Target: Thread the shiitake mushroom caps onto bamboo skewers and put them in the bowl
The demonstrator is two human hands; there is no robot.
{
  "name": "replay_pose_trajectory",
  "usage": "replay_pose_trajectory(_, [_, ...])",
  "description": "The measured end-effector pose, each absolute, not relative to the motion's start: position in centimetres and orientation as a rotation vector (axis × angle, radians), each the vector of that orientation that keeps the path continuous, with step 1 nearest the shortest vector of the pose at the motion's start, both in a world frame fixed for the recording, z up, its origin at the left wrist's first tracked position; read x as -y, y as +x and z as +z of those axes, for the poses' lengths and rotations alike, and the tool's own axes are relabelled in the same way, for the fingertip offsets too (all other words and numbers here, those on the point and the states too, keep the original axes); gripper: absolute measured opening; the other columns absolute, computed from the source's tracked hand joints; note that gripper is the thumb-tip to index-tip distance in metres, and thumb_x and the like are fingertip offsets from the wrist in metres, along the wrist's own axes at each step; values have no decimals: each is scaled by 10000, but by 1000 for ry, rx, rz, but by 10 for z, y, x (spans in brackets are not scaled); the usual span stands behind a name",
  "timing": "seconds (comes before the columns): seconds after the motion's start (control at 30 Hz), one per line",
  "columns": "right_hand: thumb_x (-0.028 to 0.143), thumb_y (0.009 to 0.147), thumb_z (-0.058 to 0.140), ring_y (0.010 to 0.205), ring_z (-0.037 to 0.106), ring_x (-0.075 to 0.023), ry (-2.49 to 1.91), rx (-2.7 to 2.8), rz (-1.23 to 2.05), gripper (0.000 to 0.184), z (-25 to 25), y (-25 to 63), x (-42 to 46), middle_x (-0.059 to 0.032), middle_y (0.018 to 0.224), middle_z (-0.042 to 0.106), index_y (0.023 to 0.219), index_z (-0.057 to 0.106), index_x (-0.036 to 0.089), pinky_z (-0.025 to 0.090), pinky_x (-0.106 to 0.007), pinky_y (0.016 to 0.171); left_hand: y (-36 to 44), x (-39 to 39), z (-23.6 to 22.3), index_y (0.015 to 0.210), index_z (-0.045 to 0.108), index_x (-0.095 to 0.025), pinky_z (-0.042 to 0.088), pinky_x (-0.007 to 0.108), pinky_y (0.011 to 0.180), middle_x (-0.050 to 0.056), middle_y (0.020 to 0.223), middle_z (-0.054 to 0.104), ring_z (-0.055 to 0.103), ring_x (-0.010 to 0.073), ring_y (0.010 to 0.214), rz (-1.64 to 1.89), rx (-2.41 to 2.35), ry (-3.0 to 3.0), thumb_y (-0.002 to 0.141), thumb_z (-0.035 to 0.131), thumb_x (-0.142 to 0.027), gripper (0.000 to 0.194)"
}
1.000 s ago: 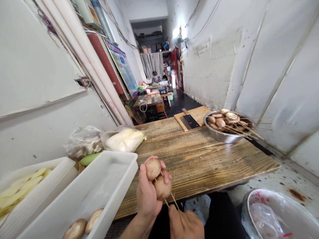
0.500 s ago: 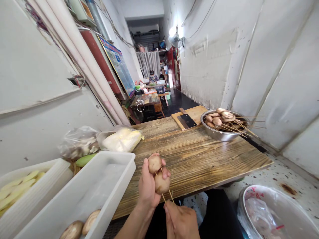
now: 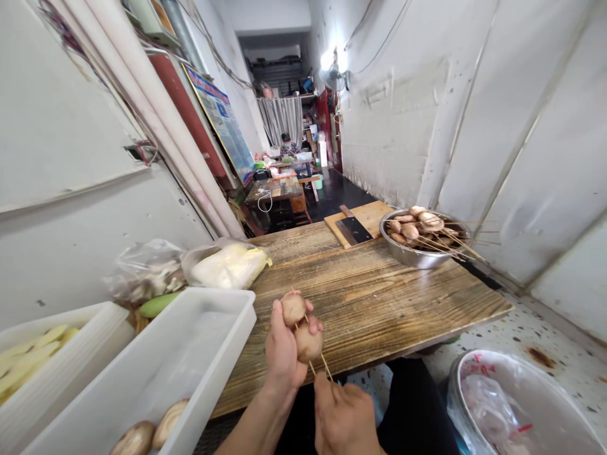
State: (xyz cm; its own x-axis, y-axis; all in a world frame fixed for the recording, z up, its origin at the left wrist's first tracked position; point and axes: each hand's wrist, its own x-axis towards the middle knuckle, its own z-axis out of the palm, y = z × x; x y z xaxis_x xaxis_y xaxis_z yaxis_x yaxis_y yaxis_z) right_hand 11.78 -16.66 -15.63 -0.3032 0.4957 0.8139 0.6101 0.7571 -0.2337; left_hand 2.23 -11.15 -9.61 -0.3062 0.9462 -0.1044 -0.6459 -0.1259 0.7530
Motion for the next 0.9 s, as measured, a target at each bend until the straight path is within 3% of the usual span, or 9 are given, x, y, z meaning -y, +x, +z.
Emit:
replay_pose_trajectory(0.2, [149, 955, 310, 411, 467, -75, -943, 1971, 548, 327, -149, 120, 166, 48, 499, 476, 694, 507, 172, 349, -163, 424, 22, 110, -98, 968, 523, -201, 432, 272, 537, -17, 717, 556, 445, 83, 440, 1655, -848, 473, 862, 411, -522, 356])
replay_pose_trajectory(0.43, [71, 912, 326, 391, 511, -120, -964, 2023, -148, 260, -151, 120, 160, 7, 511, 568, 804, 553, 137, 326, -249, 451, 32, 111, -107, 998, 528, -204, 421, 249, 531, -13, 760, 552, 463, 80, 473, 1703, -862, 445, 863, 410, -527, 370])
replay_pose_trajectory(0.67, [81, 937, 288, 398, 520, -126, -1002, 2043, -210, 284, -148, 120, 156, 6, 521, 590, 885, 564, 127, 318, -254, 468, 29, 105, -109, 1020, 521, -209, 445, 273, 572, -9, 762, 539, 470, 84, 496, 1739, -841, 446, 859, 427, -521, 364])
replay_pose_trajectory(0.77, [71, 920, 279, 380, 512, -134, -1020, 2067, -215, 296, -148, 120, 157, 2, 494, 574, 856, 561, 131, 304, -264, 454, 30, 106, -109, 1043, 499, -224, 439, 254, 566, -29, 776, 530, 460, 65, 487, 1764, -925, 520, 837, 530, -426, 290])
replay_pose_trajectory(0.9, [69, 898, 291, 417, 543, -139, -972, 2087, 9, 271, -145, 122, 161, -26, 555, 608, 866, 553, 129, 329, -253, 458, 31, 108, -105, 1036, 482, -225, 446, 252, 556, -46, 767, 519, 441, 50, 464, 1751, -928, 530, 804, 598, -334, 281])
